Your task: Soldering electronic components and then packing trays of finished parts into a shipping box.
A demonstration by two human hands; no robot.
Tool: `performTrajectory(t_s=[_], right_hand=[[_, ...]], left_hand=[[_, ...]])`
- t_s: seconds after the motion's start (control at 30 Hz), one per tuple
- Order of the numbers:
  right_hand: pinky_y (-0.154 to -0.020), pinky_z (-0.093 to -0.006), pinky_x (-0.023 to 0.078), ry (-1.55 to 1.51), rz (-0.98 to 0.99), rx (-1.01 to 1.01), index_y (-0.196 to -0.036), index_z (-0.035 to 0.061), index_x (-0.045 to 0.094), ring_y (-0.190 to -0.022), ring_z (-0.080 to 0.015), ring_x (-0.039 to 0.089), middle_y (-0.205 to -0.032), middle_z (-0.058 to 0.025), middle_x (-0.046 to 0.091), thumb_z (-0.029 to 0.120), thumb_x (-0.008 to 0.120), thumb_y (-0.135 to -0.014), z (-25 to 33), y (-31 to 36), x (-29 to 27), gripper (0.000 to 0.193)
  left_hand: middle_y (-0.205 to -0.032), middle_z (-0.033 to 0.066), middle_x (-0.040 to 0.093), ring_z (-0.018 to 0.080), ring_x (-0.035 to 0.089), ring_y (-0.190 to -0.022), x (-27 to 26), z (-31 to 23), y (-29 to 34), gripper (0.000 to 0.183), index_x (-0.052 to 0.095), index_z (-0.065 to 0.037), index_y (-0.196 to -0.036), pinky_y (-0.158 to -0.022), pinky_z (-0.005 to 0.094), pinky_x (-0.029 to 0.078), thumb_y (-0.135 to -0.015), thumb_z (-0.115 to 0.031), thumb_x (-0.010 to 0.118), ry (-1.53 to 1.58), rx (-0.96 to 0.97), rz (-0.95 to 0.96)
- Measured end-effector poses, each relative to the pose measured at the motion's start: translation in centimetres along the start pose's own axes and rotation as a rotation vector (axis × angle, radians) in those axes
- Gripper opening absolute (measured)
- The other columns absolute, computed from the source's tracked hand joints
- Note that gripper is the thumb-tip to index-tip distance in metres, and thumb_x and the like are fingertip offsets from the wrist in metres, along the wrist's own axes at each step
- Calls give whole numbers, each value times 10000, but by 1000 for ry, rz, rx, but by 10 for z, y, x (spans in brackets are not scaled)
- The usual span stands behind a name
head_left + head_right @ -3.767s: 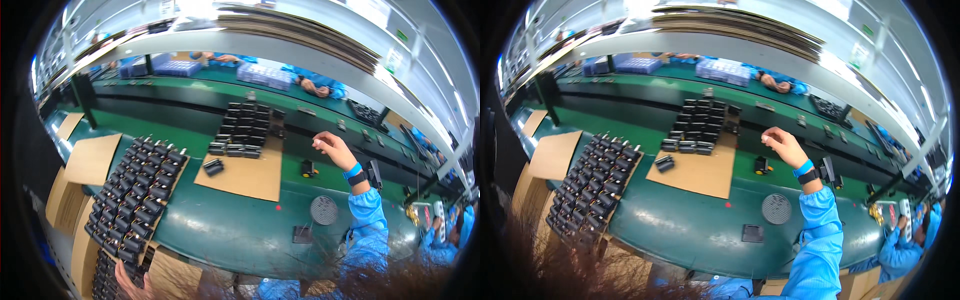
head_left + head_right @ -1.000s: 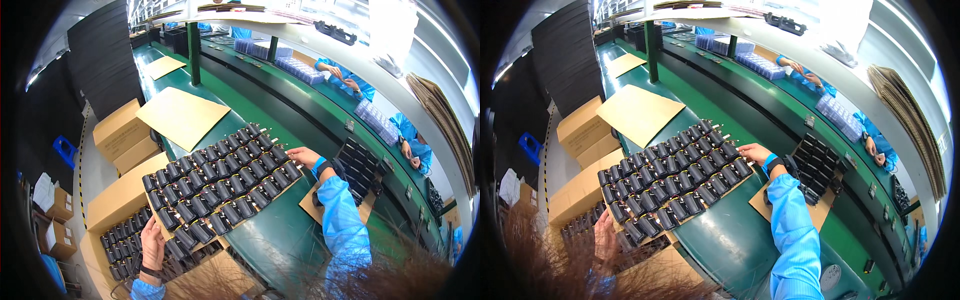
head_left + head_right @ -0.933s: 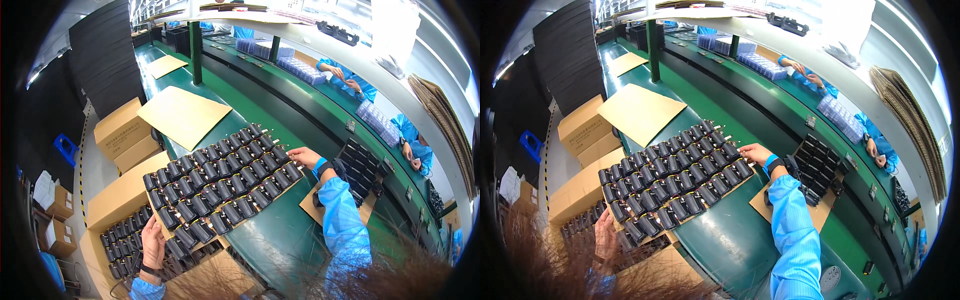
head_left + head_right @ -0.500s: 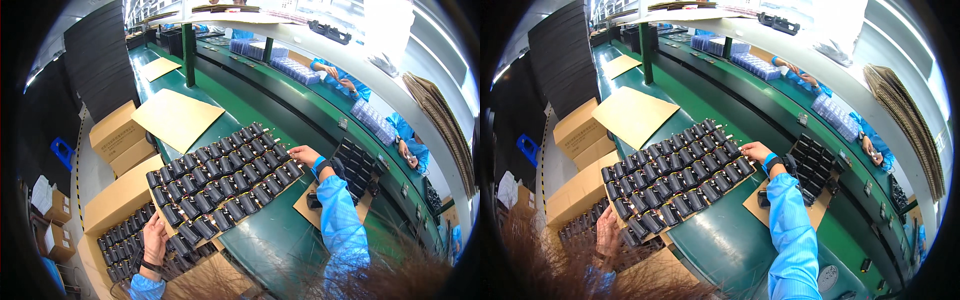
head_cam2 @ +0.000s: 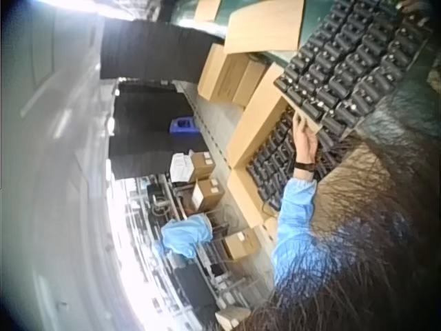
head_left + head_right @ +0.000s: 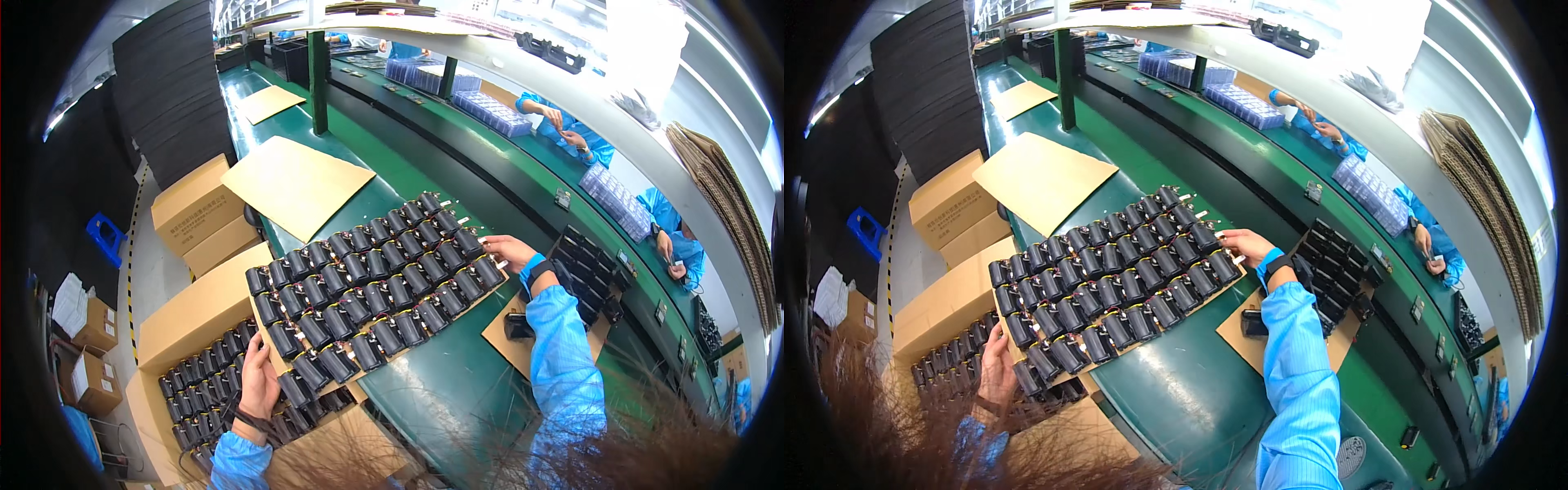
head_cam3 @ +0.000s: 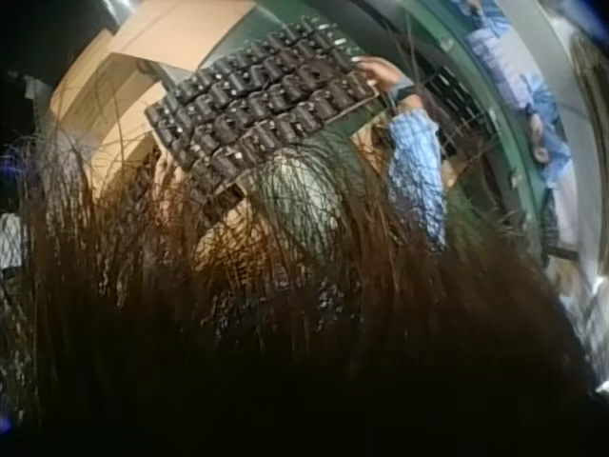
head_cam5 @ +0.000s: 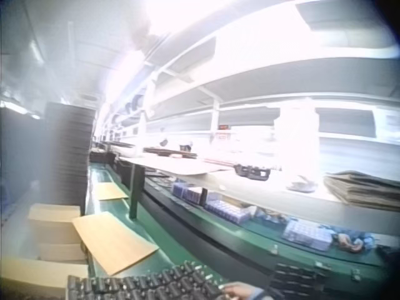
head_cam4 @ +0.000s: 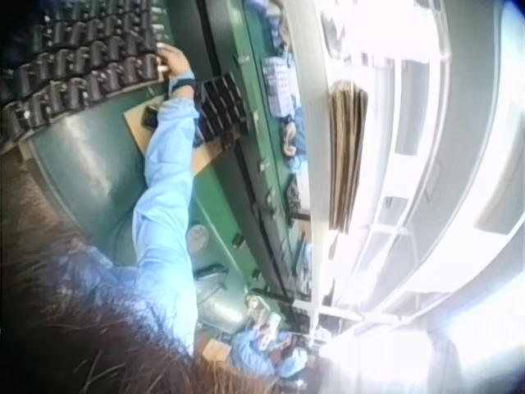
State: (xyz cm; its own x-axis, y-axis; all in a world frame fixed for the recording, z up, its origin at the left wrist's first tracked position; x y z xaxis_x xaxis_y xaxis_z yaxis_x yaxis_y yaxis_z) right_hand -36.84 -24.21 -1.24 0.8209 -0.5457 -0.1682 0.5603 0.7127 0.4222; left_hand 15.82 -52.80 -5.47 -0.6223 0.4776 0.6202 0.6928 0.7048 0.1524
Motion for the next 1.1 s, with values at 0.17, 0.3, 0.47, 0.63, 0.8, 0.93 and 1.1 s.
performTrajectory(t_s=[0.17, 0.3, 0.47, 0.63, 0.8, 0.93, 1.1], right_hand=[[-702, -291, 475, 13, 9, -25, -1323, 90, 650, -805, -104, 554, -1029, 15, 656, 86, 583, -953, 7, 6, -3, 376], [-698, -266, 524, -22, 52, -84, -1325, 64, 628, -843, -111, 658, -1074, -25, 710, 22, 571, -926, -4, -6, -10, 406], [-679, -266, 521, 10, 41, -112, -1263, 32, 657, -808, -99, 650, -995, -2, 712, 21, 567, -927, 2, 4, -3, 348], [-676, -257, 544, -95, 106, -135, -1335, 28, 624, -827, -96, 677, -1044, 0, 719, -8, 557, -909, -1, 12, 0, 432], [-686, -262, 557, -66, 163, -147, -1346, 27, 622, -816, -107, 687, -1049, -9, 730, -31, 544, -880, 11, 19, 5, 476], [-730, -263, 587, -108, 212, -142, -1327, 11, 623, -878, -125, 722, -1080, -32, 738, -53, 527, -873, 24, 32, 11, 469], [-711, -223, 544, -121, 261, -113, -1361, 22, 610, -852, -80, 692, -1105, -4, 730, -32, 557, -877, 16, 20, 13, 489]], left_hand=[[-1467, 107, 548, 241, 582, -1302, 21, 6, -1, 463, 350, -54, -1552, -1118, 407, 483, -1095, -110, 390, 85, 21, 77], [-1480, 113, 537, 251, 594, -1290, 22, 4, -1, 504, 307, -80, -1591, -1091, 414, 509, -1091, -82, 371, 33, 40, 35], [-1474, 123, 542, 259, 600, -1282, 21, -2, -1, 498, 324, -70, -1580, -1087, 417, 515, -1084, -70, 377, 37, 3, 34], [-1452, 126, 565, 244, 609, -1272, 18, -8, -10, 481, 351, -50, -1561, -1090, 398, 507, -1080, -51, 366, -32, 13, 26], [-1472, 127, 549, 243, 598, -1290, 23, -19, -8, 495, 342, -46, -1566, -1103, 399, 498, -1072, -27, 364, -48, -4, -17], [-1483, 138, 543, 243, 621, -1265, 29, -24, -6, 519, 317, -51, -1590, -1078, 409, 529, -1073, -50, 373, -98, 22, -26], [-1491, 142, 537, 240, 609, -1282, 38, -22, 2, 538, 304, -45, -1596, -1081, 395, 520, -1065, -35, 386, -124, 1, -93]])
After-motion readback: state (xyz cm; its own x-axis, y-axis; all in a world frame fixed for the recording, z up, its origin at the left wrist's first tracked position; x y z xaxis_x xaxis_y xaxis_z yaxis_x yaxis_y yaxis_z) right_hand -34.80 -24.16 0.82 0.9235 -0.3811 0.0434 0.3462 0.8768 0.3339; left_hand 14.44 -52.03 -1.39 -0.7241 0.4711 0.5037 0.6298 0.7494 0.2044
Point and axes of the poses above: each hand's wrist, its own y-axis away from the middle knuckle, its own x-axis out of the palm, z = x × y, the point moved 7 cm from there along -y, towards the middle knuckle
